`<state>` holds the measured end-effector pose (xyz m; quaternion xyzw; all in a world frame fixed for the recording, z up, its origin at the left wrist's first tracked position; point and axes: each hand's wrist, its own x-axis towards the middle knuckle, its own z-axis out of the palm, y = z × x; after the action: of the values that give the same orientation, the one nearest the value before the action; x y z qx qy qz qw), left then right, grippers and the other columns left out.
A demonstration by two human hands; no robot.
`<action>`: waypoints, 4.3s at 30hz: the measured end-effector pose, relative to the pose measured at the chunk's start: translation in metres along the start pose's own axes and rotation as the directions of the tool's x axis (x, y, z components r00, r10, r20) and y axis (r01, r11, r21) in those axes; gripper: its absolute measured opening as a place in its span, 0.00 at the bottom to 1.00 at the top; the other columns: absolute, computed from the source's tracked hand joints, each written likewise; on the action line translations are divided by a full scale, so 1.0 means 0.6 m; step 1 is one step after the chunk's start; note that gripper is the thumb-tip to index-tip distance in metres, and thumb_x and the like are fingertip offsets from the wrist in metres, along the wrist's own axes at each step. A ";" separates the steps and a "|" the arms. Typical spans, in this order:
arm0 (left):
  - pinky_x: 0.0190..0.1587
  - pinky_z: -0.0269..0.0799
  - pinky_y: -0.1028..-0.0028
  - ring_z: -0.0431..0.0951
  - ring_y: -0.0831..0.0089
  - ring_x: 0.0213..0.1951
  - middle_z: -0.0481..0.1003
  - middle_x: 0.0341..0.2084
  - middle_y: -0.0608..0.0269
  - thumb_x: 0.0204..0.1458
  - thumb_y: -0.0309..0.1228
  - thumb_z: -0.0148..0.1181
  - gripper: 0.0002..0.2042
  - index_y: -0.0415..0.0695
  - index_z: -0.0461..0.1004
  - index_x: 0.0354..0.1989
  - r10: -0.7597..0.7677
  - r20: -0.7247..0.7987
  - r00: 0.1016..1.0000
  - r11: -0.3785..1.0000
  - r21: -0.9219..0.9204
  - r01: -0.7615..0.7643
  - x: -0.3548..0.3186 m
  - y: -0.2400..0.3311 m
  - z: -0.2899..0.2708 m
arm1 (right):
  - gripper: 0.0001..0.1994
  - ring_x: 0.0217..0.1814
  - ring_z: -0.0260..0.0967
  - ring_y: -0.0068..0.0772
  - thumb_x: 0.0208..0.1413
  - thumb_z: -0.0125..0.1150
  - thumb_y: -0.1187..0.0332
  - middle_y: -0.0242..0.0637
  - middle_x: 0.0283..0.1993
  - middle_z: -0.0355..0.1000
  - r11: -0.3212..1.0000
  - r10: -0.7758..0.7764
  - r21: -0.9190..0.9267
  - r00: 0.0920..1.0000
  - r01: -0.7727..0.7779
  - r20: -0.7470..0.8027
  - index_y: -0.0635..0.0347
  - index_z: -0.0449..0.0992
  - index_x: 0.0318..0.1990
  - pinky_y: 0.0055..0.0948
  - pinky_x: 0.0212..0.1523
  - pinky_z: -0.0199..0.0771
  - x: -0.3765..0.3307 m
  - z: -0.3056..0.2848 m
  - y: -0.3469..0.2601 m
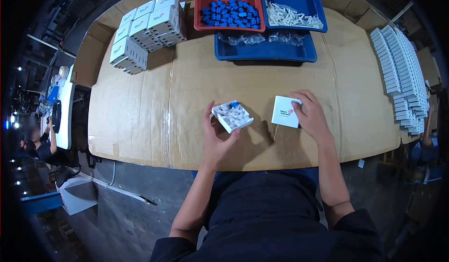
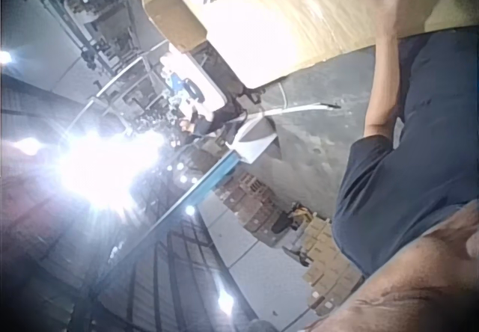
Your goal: Packing a small component and its accessories into a white box.
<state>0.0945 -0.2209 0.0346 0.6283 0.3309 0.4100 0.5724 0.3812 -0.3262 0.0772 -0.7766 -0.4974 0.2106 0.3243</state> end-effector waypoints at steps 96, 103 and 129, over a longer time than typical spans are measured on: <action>0.61 0.71 0.51 0.74 0.60 0.60 0.73 0.59 0.59 0.72 0.57 0.31 0.28 0.52 0.67 0.65 -0.679 0.330 0.656 0.192 -0.783 0.592 0.033 0.084 0.130 | 0.28 0.58 0.73 0.25 0.74 0.51 0.49 0.35 0.59 0.79 0.806 -0.296 0.589 0.831 -0.047 0.471 0.61 0.72 0.70 0.29 0.61 0.74 0.037 0.074 -0.103; 0.65 0.68 0.50 0.71 0.58 0.65 0.71 0.62 0.58 0.71 0.61 0.30 0.31 0.54 0.64 0.69 -0.671 0.182 0.719 0.375 -0.753 0.541 0.011 0.102 0.123 | 0.30 0.75 0.63 0.37 0.72 0.54 0.51 0.45 0.73 0.68 0.768 -0.427 0.631 0.823 0.111 0.374 0.63 0.69 0.72 0.34 0.74 0.59 0.015 0.079 -0.119; 0.65 0.68 0.68 0.71 0.73 0.64 0.70 0.64 0.60 0.67 0.28 0.56 0.33 0.41 0.52 0.79 -0.349 0.216 0.912 0.679 -0.612 0.405 -0.002 0.167 0.091 | 0.38 0.77 0.61 0.37 0.62 0.72 0.55 0.44 0.71 0.67 0.517 -0.184 0.856 0.979 0.019 0.089 0.65 0.63 0.73 0.39 0.75 0.61 -0.046 0.086 -0.063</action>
<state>0.1376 -0.2590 0.1335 0.3270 0.2681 0.3457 0.8377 0.3123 -0.3247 0.0678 -0.4677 -0.4013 0.4719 0.6304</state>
